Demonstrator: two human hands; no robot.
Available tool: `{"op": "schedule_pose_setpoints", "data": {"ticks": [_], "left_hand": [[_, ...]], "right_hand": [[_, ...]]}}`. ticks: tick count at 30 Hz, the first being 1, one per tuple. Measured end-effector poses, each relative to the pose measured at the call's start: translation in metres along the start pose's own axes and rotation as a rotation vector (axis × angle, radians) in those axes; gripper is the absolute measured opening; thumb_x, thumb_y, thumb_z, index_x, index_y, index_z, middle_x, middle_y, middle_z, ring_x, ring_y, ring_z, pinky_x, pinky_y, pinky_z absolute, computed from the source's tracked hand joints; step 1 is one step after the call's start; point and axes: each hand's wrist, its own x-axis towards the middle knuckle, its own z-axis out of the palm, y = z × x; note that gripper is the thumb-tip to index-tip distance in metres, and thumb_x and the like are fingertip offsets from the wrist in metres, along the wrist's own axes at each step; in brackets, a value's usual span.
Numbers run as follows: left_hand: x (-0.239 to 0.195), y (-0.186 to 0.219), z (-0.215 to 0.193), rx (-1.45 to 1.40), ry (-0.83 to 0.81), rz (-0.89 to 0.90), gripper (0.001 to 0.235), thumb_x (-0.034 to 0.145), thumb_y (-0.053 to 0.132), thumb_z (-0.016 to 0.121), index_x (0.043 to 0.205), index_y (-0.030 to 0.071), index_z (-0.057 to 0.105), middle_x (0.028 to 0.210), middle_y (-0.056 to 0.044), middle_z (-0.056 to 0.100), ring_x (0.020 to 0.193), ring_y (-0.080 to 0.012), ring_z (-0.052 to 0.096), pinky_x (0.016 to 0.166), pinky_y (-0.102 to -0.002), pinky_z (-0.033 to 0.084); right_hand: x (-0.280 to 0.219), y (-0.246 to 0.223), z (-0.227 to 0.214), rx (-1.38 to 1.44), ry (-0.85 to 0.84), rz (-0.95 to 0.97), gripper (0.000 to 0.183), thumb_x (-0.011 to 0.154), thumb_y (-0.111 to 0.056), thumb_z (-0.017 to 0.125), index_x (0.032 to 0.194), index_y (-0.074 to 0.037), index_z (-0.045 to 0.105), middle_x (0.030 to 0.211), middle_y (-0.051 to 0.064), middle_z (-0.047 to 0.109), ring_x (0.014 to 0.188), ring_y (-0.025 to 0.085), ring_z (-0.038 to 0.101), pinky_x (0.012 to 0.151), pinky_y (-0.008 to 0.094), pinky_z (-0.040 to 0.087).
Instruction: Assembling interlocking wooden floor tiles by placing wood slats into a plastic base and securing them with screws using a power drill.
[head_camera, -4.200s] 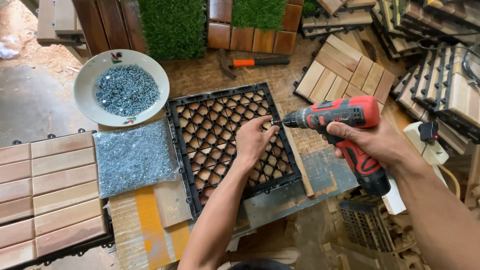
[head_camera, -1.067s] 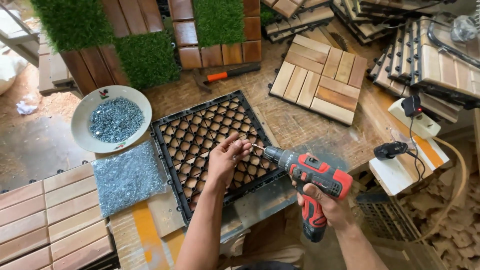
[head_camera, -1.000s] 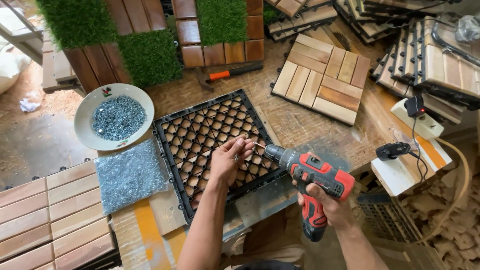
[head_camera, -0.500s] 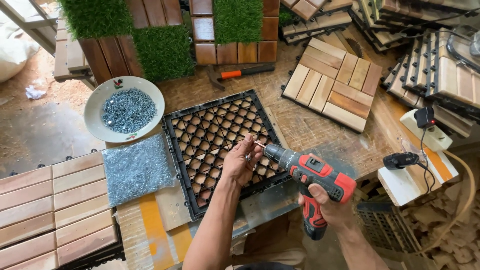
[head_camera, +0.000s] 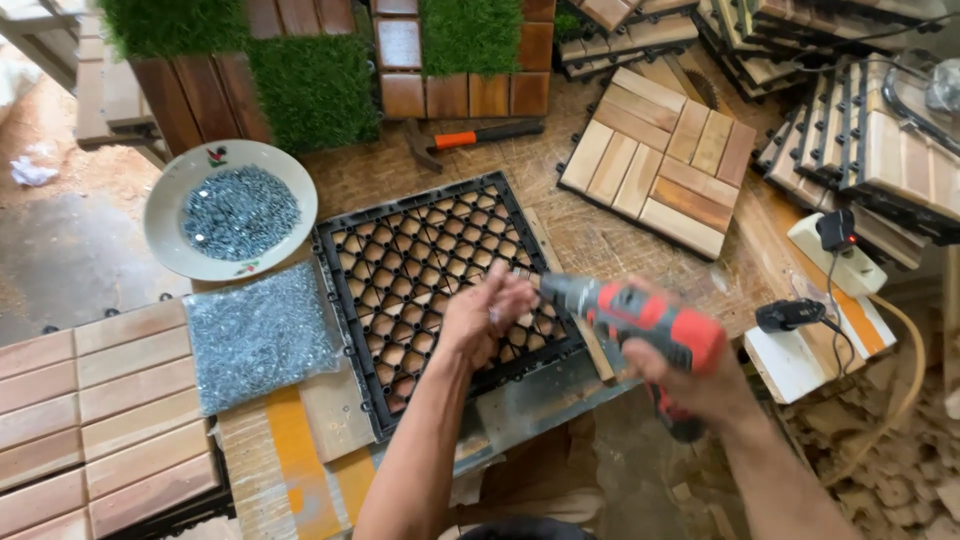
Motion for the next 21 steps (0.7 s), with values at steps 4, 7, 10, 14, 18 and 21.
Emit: {"op": "schedule_pose_setpoints", "data": {"ticks": [4,7,10,14,18,21], "left_hand": [[0.015,0.014,-0.016,-0.124,0.046,0.22,0.023,0.095,-0.005,0.057,0.115,-0.01,0.067,0.119,-0.027,0.072,0.116,-0.0402,0.07,0.102,-0.053,0.055],[0.027,0.014,-0.037,-0.043,-0.003,0.321,0.055,0.083,-0.022,0.039,0.134,-0.014,0.057,0.137,-0.034,0.06,0.132,-0.0452,0.056,0.113,-0.055,0.043],[0.043,0.005,-0.054,-0.041,-0.103,0.36,0.06,0.086,-0.023,0.042,0.145,-0.012,0.047,0.148,-0.033,0.052,0.14,-0.0438,0.047,0.115,-0.052,0.04],[0.038,0.004,-0.05,0.001,-0.102,0.406,0.042,0.097,-0.013,0.05,0.138,-0.012,0.055,0.14,-0.031,0.06,0.134,-0.041,0.055,0.111,-0.049,0.046],[0.041,0.005,-0.052,0.023,-0.154,0.416,0.049,0.089,-0.022,0.057,0.137,-0.013,0.056,0.139,-0.033,0.059,0.133,-0.0427,0.056,0.111,-0.048,0.048],[0.039,0.004,-0.049,0.021,-0.158,0.431,0.047,0.09,-0.02,0.059,0.136,-0.013,0.056,0.138,-0.031,0.06,0.132,-0.0407,0.057,0.11,-0.045,0.051]], "right_hand": [[0.054,-0.046,-0.015,-0.113,-0.034,0.3,0.016,0.086,-0.014,0.073,0.082,0.002,0.076,0.042,0.015,0.066,0.031,0.019,0.059,0.034,0.029,0.049],[0.077,-0.044,-0.02,-0.228,-0.028,0.591,0.028,0.088,-0.024,0.078,0.09,0.003,0.073,0.051,0.021,0.069,0.036,0.024,0.061,0.034,0.031,0.046],[0.088,-0.047,-0.02,-0.155,-0.045,0.65,0.029,0.085,-0.016,0.08,0.097,0.008,0.069,0.069,0.026,0.073,0.043,0.025,0.065,0.037,0.033,0.052],[0.102,-0.062,-0.009,-0.236,-0.12,0.683,0.031,0.082,-0.017,0.083,0.097,0.007,0.07,0.067,0.025,0.072,0.043,0.028,0.067,0.036,0.034,0.051],[0.116,-0.068,0.003,-0.374,-0.209,0.737,0.032,0.082,-0.024,0.085,0.09,0.003,0.07,0.065,0.02,0.072,0.045,0.026,0.067,0.041,0.032,0.05],[0.135,-0.072,0.009,-0.493,-0.329,0.733,0.031,0.082,-0.032,0.084,0.087,-0.004,0.072,0.061,0.015,0.07,0.047,0.024,0.069,0.044,0.03,0.05]]}}
